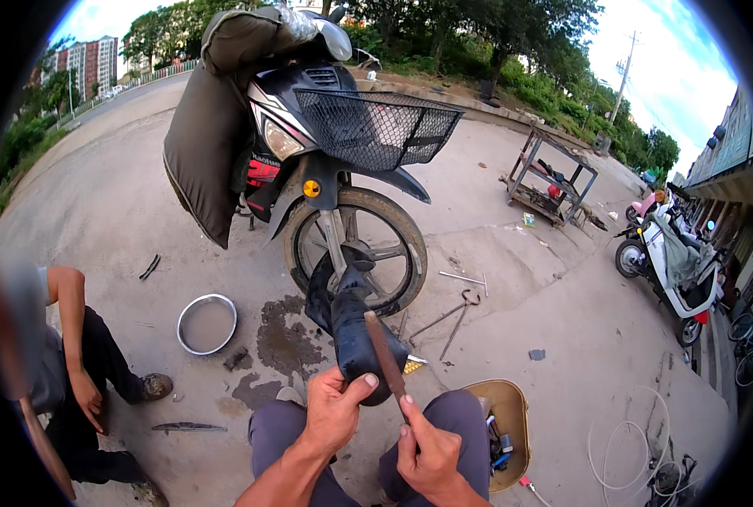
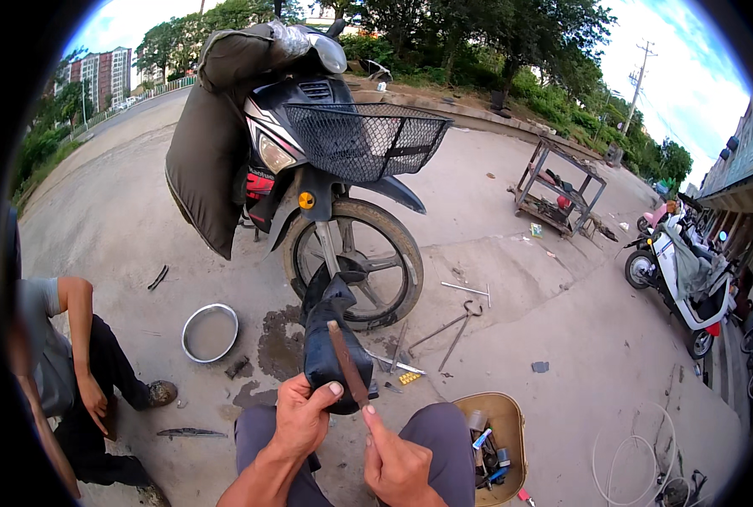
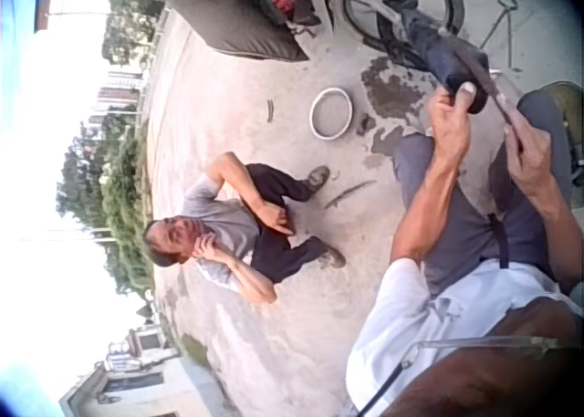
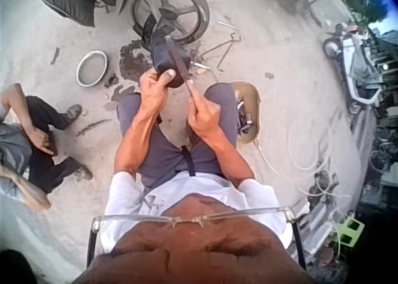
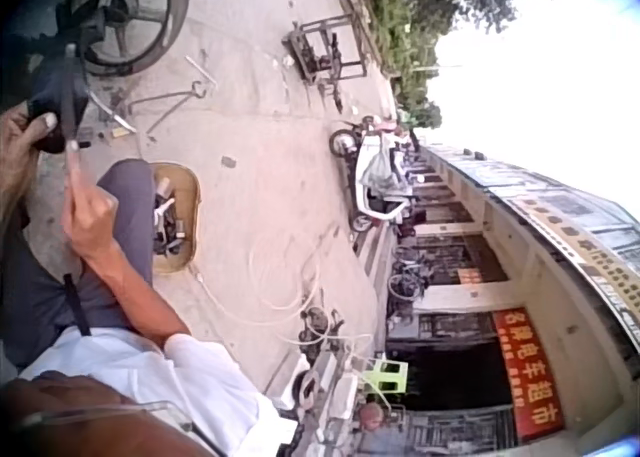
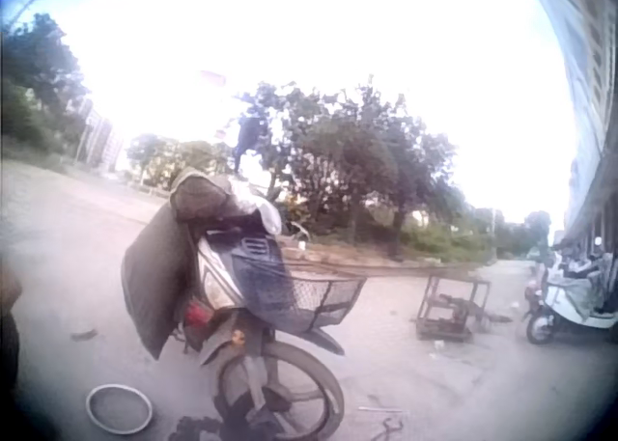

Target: The person scrapes an inner tube with a rasp, applies a patch from a repair kit, and presses it into place by hand while seated outside near a motorcycle.

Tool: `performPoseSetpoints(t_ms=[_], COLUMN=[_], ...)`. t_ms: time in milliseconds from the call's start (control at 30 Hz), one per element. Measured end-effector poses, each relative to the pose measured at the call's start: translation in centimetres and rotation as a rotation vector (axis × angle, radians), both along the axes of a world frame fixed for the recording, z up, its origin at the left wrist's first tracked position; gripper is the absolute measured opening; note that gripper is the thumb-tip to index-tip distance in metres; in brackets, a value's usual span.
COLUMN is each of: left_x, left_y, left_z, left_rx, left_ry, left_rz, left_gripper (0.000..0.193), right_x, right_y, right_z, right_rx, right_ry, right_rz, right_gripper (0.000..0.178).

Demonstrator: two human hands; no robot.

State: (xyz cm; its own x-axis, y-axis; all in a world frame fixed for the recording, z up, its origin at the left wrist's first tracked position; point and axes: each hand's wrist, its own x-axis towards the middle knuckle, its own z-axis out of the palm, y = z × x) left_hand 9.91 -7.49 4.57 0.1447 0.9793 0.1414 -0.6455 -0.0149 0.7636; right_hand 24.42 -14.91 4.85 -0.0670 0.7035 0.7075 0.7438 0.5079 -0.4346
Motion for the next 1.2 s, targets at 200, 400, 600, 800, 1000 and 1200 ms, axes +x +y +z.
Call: performPoseSetpoints(t_ms=[200,400,600,800,1000,1200], left_x=[0.1,0.4,0.6,0.6,1.5,1.2], left_y=[0.0,-0.5,-0.8,-1.1,-0.7,-0.9], left_z=[0.9,1.4,2.0,1.1,0.5,1.2], left_rx=[-0.055,-0.045,-0.043,-0.028,-0.037,-0.003], left_ry=[-0.058,-0.106,-0.087,-0.036,0.016,-0.014], left_rz=[0.036,0.03,0.016,0.069,0.032,0.065], left_gripper=[0.019,0.02,0.019,0.017,0.013,0.013], right_x=[0.9,1.6,1.4,1.1,1.6,1.4], right_y=[0.9,-1.6,-2.2,-1.1,-3.0,-1.5], right_z=[2.0,0.7,0.1,2.1,0.2,1.0], right_rx=[0.049,0.092,-0.026,-0.005,-0.064,-0.029], right_ry=[0.138,0.101,0.01,-0.054,-0.044,-0.095], right_rz=[0.026,0.008,0.016,0.029,-0.012,0.015], right_gripper=[0.041,0.038,0.045,0.049,0.046,0.049])
